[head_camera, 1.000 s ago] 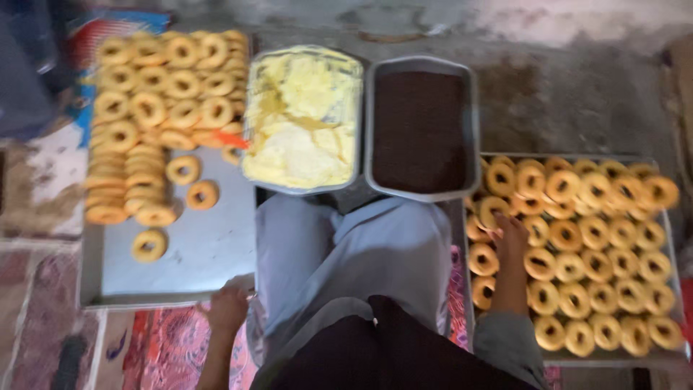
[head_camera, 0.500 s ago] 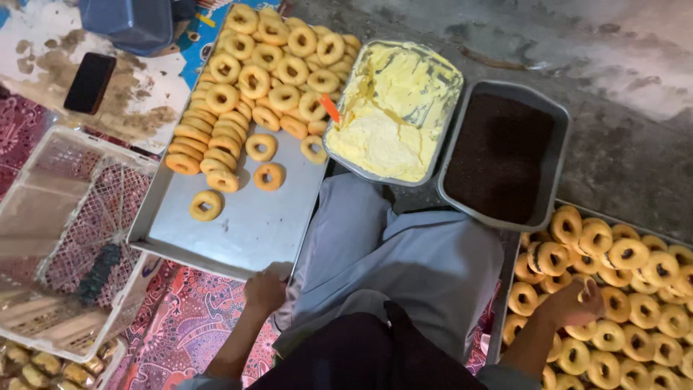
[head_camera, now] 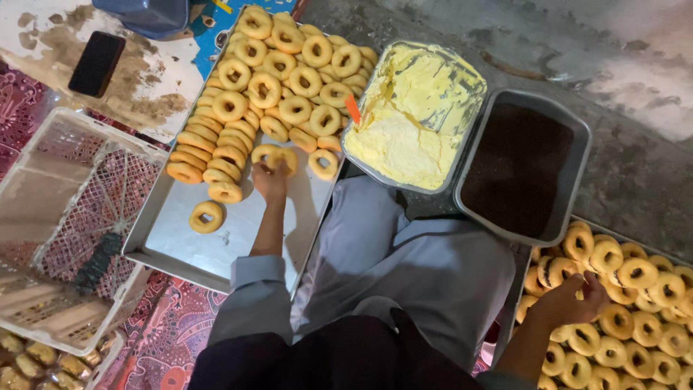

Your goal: The person sits on the floor and repeatedly picks up ring-shaped pastries, fills their centers with a yellow cream using their fingers, and then dips them into a tray of dark seeds. The finished pastries are placed onto a metal tray.

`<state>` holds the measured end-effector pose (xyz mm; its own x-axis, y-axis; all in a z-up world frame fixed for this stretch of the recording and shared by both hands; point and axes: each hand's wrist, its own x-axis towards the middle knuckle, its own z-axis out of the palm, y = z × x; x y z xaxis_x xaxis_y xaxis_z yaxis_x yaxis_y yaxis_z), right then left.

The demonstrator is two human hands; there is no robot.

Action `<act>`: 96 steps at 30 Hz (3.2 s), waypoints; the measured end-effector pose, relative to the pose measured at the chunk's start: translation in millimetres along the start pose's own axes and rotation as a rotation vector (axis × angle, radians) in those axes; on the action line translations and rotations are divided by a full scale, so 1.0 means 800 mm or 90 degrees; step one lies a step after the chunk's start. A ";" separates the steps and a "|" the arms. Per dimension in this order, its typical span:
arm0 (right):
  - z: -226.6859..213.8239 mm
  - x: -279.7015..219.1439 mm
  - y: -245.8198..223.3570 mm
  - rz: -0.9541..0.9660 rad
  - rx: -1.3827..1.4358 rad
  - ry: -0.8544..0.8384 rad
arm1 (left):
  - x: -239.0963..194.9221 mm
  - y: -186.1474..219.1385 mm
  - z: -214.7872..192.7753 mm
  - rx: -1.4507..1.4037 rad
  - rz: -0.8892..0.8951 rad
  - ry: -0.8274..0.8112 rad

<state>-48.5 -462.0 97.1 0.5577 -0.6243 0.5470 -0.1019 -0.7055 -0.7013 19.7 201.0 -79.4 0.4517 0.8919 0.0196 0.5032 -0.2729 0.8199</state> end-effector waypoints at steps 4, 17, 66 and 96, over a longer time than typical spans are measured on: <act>0.033 -0.019 -0.029 0.005 0.087 -0.046 | 0.042 0.020 0.020 0.246 -0.103 0.221; 0.137 -0.220 -0.273 0.241 0.443 -0.682 | -0.288 0.163 -0.117 -0.694 -0.288 -0.576; 0.170 -0.046 -0.235 -0.379 0.277 -0.542 | -0.315 0.224 0.069 -0.857 -0.418 -0.733; 0.150 0.095 -0.103 -0.335 0.177 -0.314 | -0.468 0.370 0.249 -0.733 -0.498 -0.915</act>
<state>101.4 -411.3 141.5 0.7845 0.0380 0.6190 0.4526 -0.7175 -0.5295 146.2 -285.1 41.8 0.8553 -0.3661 -0.3666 0.4909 0.7988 0.3476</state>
